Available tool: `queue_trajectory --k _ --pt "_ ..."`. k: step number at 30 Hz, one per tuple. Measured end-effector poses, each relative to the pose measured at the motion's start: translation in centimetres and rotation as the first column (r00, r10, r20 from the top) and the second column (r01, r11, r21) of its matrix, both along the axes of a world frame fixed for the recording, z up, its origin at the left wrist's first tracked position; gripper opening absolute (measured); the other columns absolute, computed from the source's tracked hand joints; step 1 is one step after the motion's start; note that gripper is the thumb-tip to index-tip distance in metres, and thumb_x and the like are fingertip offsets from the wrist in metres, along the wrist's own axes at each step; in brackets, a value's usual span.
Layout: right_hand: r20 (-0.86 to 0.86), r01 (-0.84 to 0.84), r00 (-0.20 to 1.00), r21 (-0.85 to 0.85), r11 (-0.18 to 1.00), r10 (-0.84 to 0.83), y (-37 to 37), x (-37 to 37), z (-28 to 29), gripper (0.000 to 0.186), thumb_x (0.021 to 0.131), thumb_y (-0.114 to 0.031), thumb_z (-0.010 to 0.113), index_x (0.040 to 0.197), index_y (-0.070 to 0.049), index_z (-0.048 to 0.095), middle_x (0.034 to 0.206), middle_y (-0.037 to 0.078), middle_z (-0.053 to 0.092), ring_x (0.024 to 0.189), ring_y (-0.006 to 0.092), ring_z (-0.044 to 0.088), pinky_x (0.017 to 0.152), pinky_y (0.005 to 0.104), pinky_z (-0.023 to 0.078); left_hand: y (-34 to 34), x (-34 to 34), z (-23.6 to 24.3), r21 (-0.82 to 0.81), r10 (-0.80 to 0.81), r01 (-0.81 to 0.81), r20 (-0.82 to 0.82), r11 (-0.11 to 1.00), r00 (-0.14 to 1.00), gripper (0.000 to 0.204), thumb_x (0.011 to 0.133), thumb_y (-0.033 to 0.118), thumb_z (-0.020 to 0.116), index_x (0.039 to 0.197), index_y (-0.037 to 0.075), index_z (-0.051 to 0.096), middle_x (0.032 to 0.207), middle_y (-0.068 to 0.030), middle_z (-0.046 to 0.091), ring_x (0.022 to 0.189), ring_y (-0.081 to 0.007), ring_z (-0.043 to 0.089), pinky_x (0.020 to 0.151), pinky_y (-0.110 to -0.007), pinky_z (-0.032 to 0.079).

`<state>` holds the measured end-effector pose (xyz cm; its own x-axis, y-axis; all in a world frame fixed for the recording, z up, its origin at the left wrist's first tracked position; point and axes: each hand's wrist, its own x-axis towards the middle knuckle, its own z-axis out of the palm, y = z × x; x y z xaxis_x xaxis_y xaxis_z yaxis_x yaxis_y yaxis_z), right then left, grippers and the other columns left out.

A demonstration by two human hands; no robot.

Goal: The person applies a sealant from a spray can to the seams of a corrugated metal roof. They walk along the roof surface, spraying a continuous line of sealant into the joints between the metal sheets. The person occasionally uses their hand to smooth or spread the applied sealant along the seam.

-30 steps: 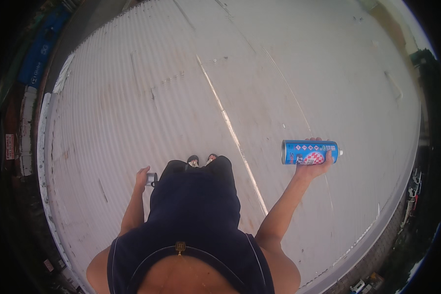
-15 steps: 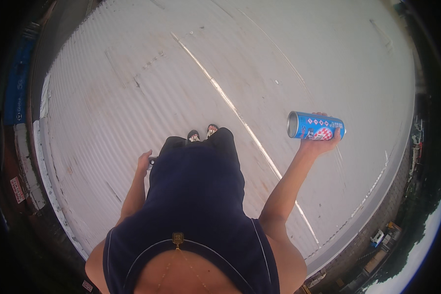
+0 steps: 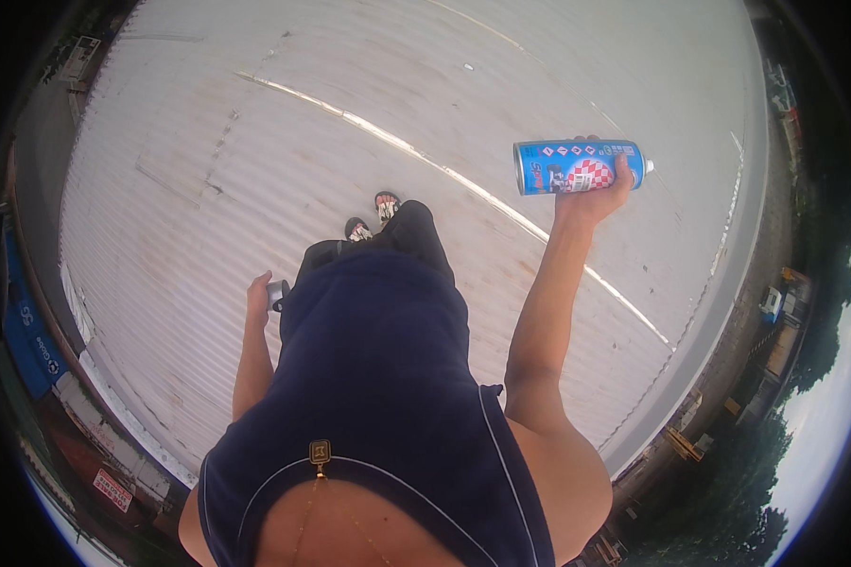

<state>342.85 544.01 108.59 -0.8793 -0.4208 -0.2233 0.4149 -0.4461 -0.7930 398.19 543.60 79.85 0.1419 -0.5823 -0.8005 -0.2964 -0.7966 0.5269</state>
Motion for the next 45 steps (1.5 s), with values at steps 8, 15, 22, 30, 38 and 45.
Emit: queue_trajectory --k 8,15,22,30,38,45 --pt "-0.194 -0.549 0.7 0.469 0.692 0.687 -2.6 14.7 -7.1 0.088 0.056 -0.014 0.084 0.129 -0.003 0.035 0.099 0.008 0.059 0.092 0.0185 0.058 0.083 0.033 0.047 -9.8 -13.9 12.6 -0.391 -0.621 0.528 -0.161 0.754 0.767 0.078 0.062 0.032 0.081 0.128 0.007 0.047 0.108 -0.0066 0.061 0.076 -0.0161 0.051 0.073 -0.03 0.044" --pt "-0.491 -0.701 0.067 0.596 0.391 0.869 -6.2 20.4 -19.0 0.09 0.053 -0.023 0.082 0.13 -0.005 0.039 0.128 0.013 0.047 0.114 0.0325 0.044 0.094 0.0427 0.039 -8.5 -17.9 7.6 -0.178 -0.671 0.665 -0.399 0.725 0.625 0.068 0.07 0.021 0.074 0.127 0.005 0.042 0.129 -0.0117 0.046 0.117 -0.0209 0.046 0.097 -0.035 0.039" --pt "-0.199 -0.869 -0.005 0.486 0.094 0.98 -14.1 12.6 -35.1 0.089 0.062 -0.036 0.079 0.134 -0.007 0.036 0.126 0.012 0.05 0.118 0.0307 0.046 0.095 0.0393 0.037 -10.5 -21.9 -11.9 -0.337 -0.311 0.093 -0.68 0.937 0.664 0.091 0.061 0.02 0.083 0.134 0.002 0.031 0.133 -0.0143 0.041 0.118 -0.0223 0.045 0.097 -0.038 0.04" --pt "-0.035 -0.063 0.274 0.997 0.054 0.961 -8.1 -2.0 -80.0 0.069 0.074 -0.019 0.069 0.132 0.0 0.035 0.121 0.028 0.048 0.114 0.0396 0.047 0.092 0.0461 0.041 -17.6 -26.2 -30.4 -0.343 -0.113 -0.193 -0.699 0.919 0.706 0.082 0.075 0.057 0.063 0.127 -0.001 0.037 0.098 -0.0197 0.057 0.08 -0.0249 0.061 0.061 -0.03 0.052" --pt "-0.464 0.19 0.283 0.885 0.425 0.839 -5.3 -1.9 -91.2 0.066 0.074 -0.009 0.067 0.131 0.002 0.035 0.12 0.026 0.048 0.11 0.0392 0.048 0.092 0.0436 0.039 -23.2 -27.4 -33.9 -0.652 -0.32 -0.189 -0.578 0.735 0.751 0.076 0.078 0.06 0.058 0.116 -0.005 0.043 0.094 -0.022 0.056 0.07 -0.0271 0.059 0.055 -0.032 0.049" --pt "-0.618 0.238 0.292 0.786 0.571 0.729 -4.0 -1.5 -93.0 0.057 0.076 -0.009 0.066 0.127 0.003 0.042 0.108 0.018 0.058 0.097 0.0329 0.054 0.084 0.0397 0.044 -23.9 -26.5 -36.2 -0.605 -0.314 -0.114 -0.554 0.788 0.771 0.08 0.071 0.065 0.062 0.112 -0.003 0.046 0.09 -0.019 0.058 0.065 -0.0243 0.059 0.054 -0.029 0.049"
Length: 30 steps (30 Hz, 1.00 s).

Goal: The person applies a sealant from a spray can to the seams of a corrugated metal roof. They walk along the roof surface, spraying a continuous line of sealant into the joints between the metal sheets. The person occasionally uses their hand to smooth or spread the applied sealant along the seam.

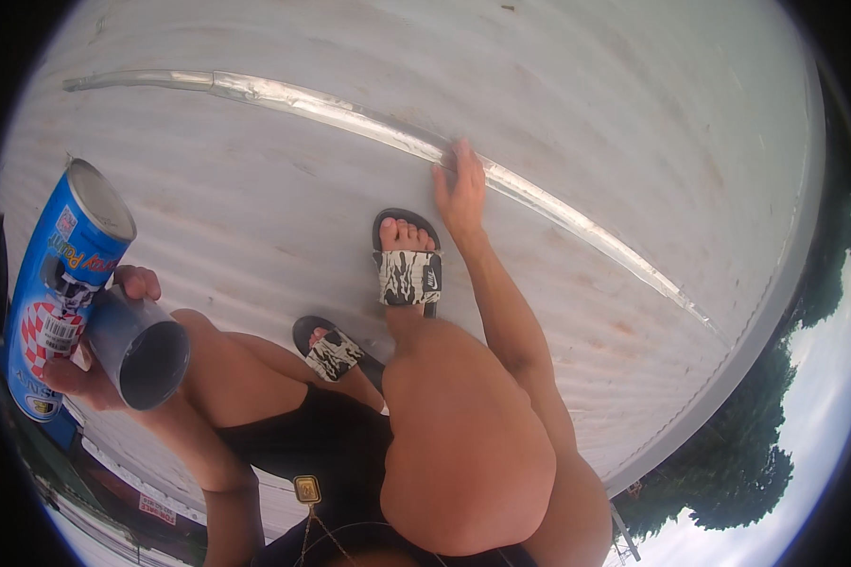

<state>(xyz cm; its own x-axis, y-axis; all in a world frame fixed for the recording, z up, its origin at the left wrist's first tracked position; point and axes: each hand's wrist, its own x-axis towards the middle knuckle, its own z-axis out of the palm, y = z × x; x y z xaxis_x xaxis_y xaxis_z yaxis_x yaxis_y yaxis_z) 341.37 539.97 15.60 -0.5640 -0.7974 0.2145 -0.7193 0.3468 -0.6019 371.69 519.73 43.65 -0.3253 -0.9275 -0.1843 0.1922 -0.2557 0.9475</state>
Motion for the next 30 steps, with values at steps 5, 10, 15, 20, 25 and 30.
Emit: queue_trajectory --k 5,10,15,20,25,30 --pt "0.069 -0.057 0.996 0.076 0.995 0.052 0.0 -1.2 0.7 0.057 0.074 -0.007 0.068 0.126 0.0 0.045 0.104 0.015 0.06 0.093 0.0309 0.055 0.081 0.0389 0.045 0.2 0.7 -0.3 0.221 0.029 0.057 -0.369 0.974 0.929 0.096 0.069 0.068 0.062 0.127 -0.001 0.03 0.103 -0.0209 0.053 0.082 -0.0253 0.053 0.075 -0.034 0.042" --pt "0.137 -0.03 0.99 0.047 0.998 0.024 -0.6 -1.3 1.7 0.069 0.07 -0.005 0.071 0.131 -0.002 0.04 0.106 0.016 0.059 0.09 0.0299 0.055 0.076 0.0382 0.047 -0.4 1.5 -1.2 0.198 -0.059 0.135 -0.349 0.971 0.935 0.092 0.07 0.068 0.06 0.125 0.001 0.031 0.102 -0.0165 0.052 0.088 -0.0257 0.049 0.074 -0.037 0.038" --pt "0.115 -0.059 0.992 0.103 0.993 0.047 -1.3 -2.0 2.1 0.084 0.062 -0.006 0.075 0.135 -0.007 0.034 0.103 0.016 0.052 0.087 0.0298 0.053 0.074 0.0388 0.047 -0.5 2.3 -1.4 0.201 -0.082 0.129 -0.227 0.971 0.97 0.099 0.069 0.067 0.062 0.131 -0.002 0.025 0.101 -0.0243 0.054 0.089 -0.0268 0.055 0.061 -0.028 0.053" --pt "0.142 -0.095 0.987 0.191 0.977 0.068 -2.0 -2.9 2.9 0.088 0.058 -0.007 0.077 0.135 -0.01 0.034 0.096 0.013 0.048 0.084 0.0292 0.052 0.072 0.039 0.046 -0.5 1.9 -1.2 0.155 -0.091 0.112 -0.133 0.982 0.987 0.099 0.07 0.067 0.061 0.131 -0.002 0.024 0.099 -0.0248 0.055 0.087 -0.0284 0.056 0.06 -0.027 0.053" --pt "0.203 -0.119 0.977 0.229 0.966 0.072 -2.4 -3.4 3.4 0.086 0.058 -0.007 0.077 0.134 -0.011 0.036 0.094 0.013 0.049 0.082 0.0285 0.052 0.071 0.0386 0.046 -0.7 1.8 -1.9 0.181 -0.092 0.125 -0.183 0.975 0.979 0.096 0.071 0.068 0.06 0.129 -0.001 0.028 0.1 -0.0252 0.053 0.086 -0.0293 0.055 0.063 -0.032 0.05" --pt "-0.001 -0.022 1.0 0.228 0.973 0.023 -0.1 -4.4 2.8 0.049 0.064 -0.01 0.072 0.11 -0.005 0.055 0.092 0.015 0.053 0.086 0.0306 0.052 0.075 0.0399 0.045 -0.7 1.3 -2.3 0.15 0.024 0.005 -0.189 0.989 0.982 0.092 0.071 0.068 0.058 0.128 0.001 0.032 0.104 -0.0228 0.052 0.085 -0.0283 0.054 0.073 -0.037 0.044"
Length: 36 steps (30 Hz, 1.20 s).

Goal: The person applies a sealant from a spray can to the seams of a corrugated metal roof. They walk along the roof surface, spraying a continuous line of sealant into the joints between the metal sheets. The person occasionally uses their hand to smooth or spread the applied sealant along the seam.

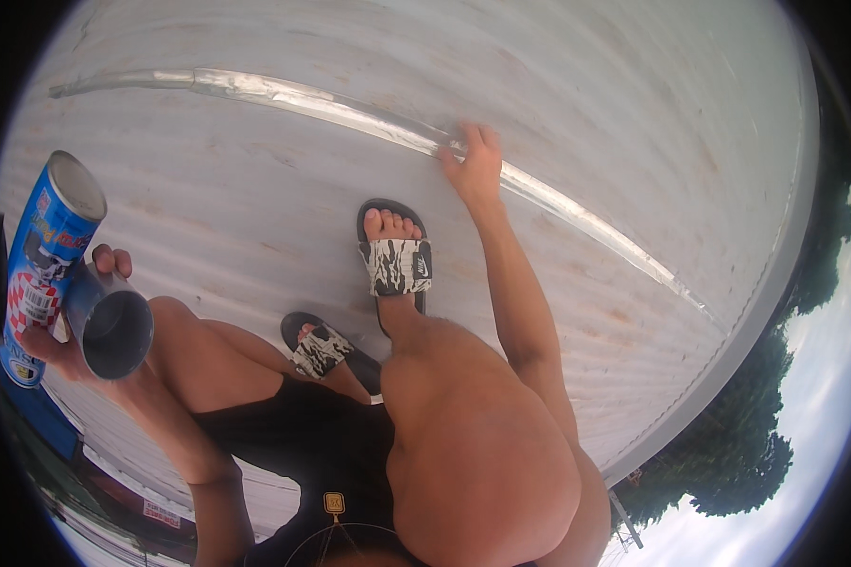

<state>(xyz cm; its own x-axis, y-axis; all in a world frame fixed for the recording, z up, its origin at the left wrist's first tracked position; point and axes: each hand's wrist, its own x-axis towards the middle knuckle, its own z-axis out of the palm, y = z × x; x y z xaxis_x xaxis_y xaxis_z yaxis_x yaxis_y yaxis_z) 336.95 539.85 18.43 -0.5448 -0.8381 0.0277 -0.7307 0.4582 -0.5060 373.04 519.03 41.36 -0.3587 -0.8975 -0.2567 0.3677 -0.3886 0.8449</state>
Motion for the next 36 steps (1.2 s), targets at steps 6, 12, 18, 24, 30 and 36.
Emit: queue_trajectory --k 6,12,18,24,30,36 --pt "-0.112 0.024 0.994 0.055 0.998 -0.018 0.7 -0.6 -1.2 0.02 0.069 -0.008 0.066 0.087 -0.002 0.06 0.088 0.013 0.054 0.087 0.032 0.052 0.075 0.042 0.043 0.0 -0.5 -0.2 -0.01 0.042 -0.042 -0.015 0.999 0.999 0.09 0.072 0.067 0.059 0.129 0.002 0.032 0.111 -0.0207 0.05 0.087 -0.0291 0.054 0.074 -0.038 0.043" --pt "-0.142 0.05 0.989 0.124 0.991 -0.032 0.4 -0.4 -0.8 0.012 0.069 -0.008 0.064 0.08 -0.005 0.061 0.084 0.011 0.055 0.085 0.031 0.053 0.071 0.0435 0.045 -0.2 -0.4 -0.4 -0.021 0.006 -0.007 -0.048 1.0 0.999 0.089 0.072 0.066 0.06 0.129 0.003 0.032 0.114 -0.0213 0.048 0.088 -0.0299 0.054 0.074 -0.039 0.043" --pt "-0.153 0.051 0.988 0.197 0.979 -0.021 0.0 -0.9 -0.6 0.011 0.067 -0.011 0.065 0.076 -0.006 0.06 0.082 0.01 0.055 0.083 0.0307 0.055 0.065 0.0438 0.047 -0.1 0.1 0.0 -0.018 -0.032 0.03 -0.086 0.999 0.996 0.092 0.071 0.066 0.061 0.129 0.001 0.031 0.11 -0.0235 0.05 0.089 -0.0297 0.054 0.077 -0.038 0.043" --pt "-0.148 0.029 0.989 0.202 0.979 0.001 0.1 -1.3 -0.6 0.008 0.067 -0.01 0.065 0.072 -0.007 0.06 0.081 0.01 0.056 0.083 0.0309 0.056 0.065 0.0428 0.048 0.0 0.4 0.1 -0.013 -0.072 0.071 -0.098 0.997 0.993 0.094 0.07 0.068 0.061 0.129 0.001 0.031 0.1 -0.0246 0.053 0.09 -0.0285 0.053 0.08 -0.035 0.04" --pt "-0.104 0.046 0.994 0.177 0.983 -0.028 0.2 -1.3 -0.7 0.008 0.066 -0.01 0.066 0.072 -0.007 0.062 0.081 0.01 0.057 0.081 0.0305 0.057 0.066 0.0419 0.048 0.0 0.7 0.0 -0.027 -0.057 0.056 -0.057 0.998 0.997 0.094 0.069 0.069 0.06 0.129 0.001 0.032 0.099 -0.0232 0.053 0.09 -0.0282 0.052 0.082 -0.036 0.038" --pt "-0.153 0.08 0.987 0.176 0.981 -0.053 0.2 -0.6 -0.5 0.008 0.068 -0.012 0.066 0.074 -0.007 0.066 0.081 0.008 0.06 0.083 0.029 0.058 0.068 0.0403 0.047 0.1 0.9 0.1 -0.025 -0.063 0.062 -0.064 0.998 0.996 0.093 0.07 0.068 0.061 0.128 0.001 0.032 0.1 -0.0233 0.053 0.088 -0.0289 0.052 0.081 -0.037 0.038"
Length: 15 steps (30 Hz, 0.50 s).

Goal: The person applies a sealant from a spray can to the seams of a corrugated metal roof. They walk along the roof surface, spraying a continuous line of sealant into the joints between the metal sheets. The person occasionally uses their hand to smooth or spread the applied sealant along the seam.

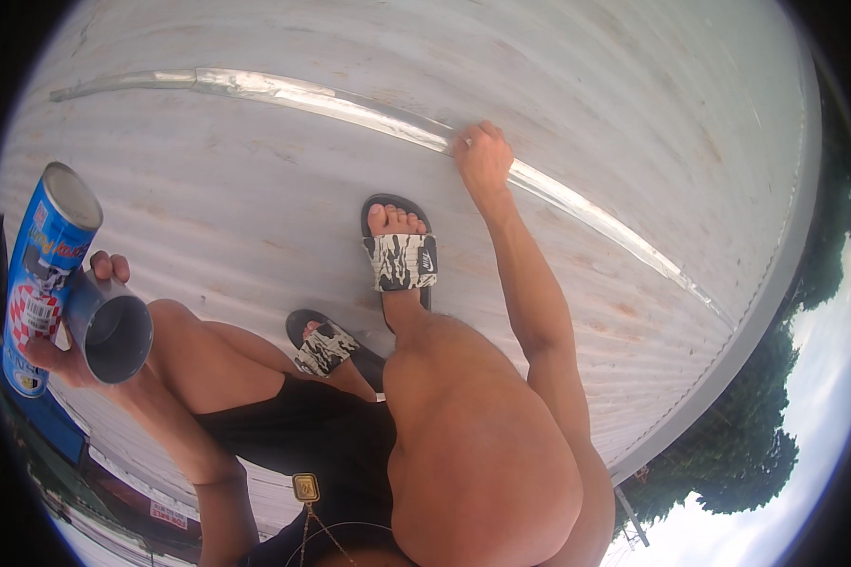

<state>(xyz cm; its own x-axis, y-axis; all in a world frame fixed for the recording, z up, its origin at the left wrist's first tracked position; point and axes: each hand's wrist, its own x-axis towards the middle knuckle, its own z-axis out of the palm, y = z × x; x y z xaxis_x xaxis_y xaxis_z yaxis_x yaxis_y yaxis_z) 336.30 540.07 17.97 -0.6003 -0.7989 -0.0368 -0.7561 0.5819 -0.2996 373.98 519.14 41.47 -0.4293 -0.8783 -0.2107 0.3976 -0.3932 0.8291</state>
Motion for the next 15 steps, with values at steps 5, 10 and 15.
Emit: queue_trajectory --k 5,10,15 --pt "-0.019 0.046 0.999 -0.027 0.999 -0.046 0.17 0.35 -0.24 0.007 0.067 -0.012 0.066 0.073 -0.008 0.067 0.081 0.007 0.061 0.082 0.0278 0.058 0.067 0.0406 0.048 -0.13 0.02 -0.06 -0.019 0.042 -0.043 -0.003 0.999 0.999 0.091 0.071 0.065 0.062 0.128 0.002 0.031 0.104 -0.023 0.052 0.086 -0.0298 0.054 0.076 -0.039 0.041" --pt "-0.015 0.079 0.997 -0.045 0.996 -0.079 0.11 0.51 -0.27 0.007 0.067 -0.013 0.067 0.073 -0.009 0.068 0.081 0.007 0.062 0.082 0.0285 0.058 0.068 0.0408 0.048 -0.14 0.33 -0.11 -0.011 0.048 -0.048 0.006 0.999 0.999 0.09 0.071 0.065 0.062 0.128 0.002 0.031 0.106 -0.0227 0.051 0.086 -0.0299 0.054 0.073 -0.04 0.043" --pt "-0.006 0.097 0.995 -0.059 0.994 -0.097 0.09 0.59 -0.34 0.009 0.067 -0.013 0.068 0.075 -0.009 0.069 0.082 0.007 0.062 0.081 0.0293 0.058 0.067 0.0409 0.048 0.09 0.01 -0.05 -0.05 0.084 -0.082 0.039 0.995 0.996 0.09 0.071 0.066 0.061 0.128 0.003 0.032 0.106 -0.0225 0.051 0.085 -0.0296 0.055 0.074 -0.039 0.044"
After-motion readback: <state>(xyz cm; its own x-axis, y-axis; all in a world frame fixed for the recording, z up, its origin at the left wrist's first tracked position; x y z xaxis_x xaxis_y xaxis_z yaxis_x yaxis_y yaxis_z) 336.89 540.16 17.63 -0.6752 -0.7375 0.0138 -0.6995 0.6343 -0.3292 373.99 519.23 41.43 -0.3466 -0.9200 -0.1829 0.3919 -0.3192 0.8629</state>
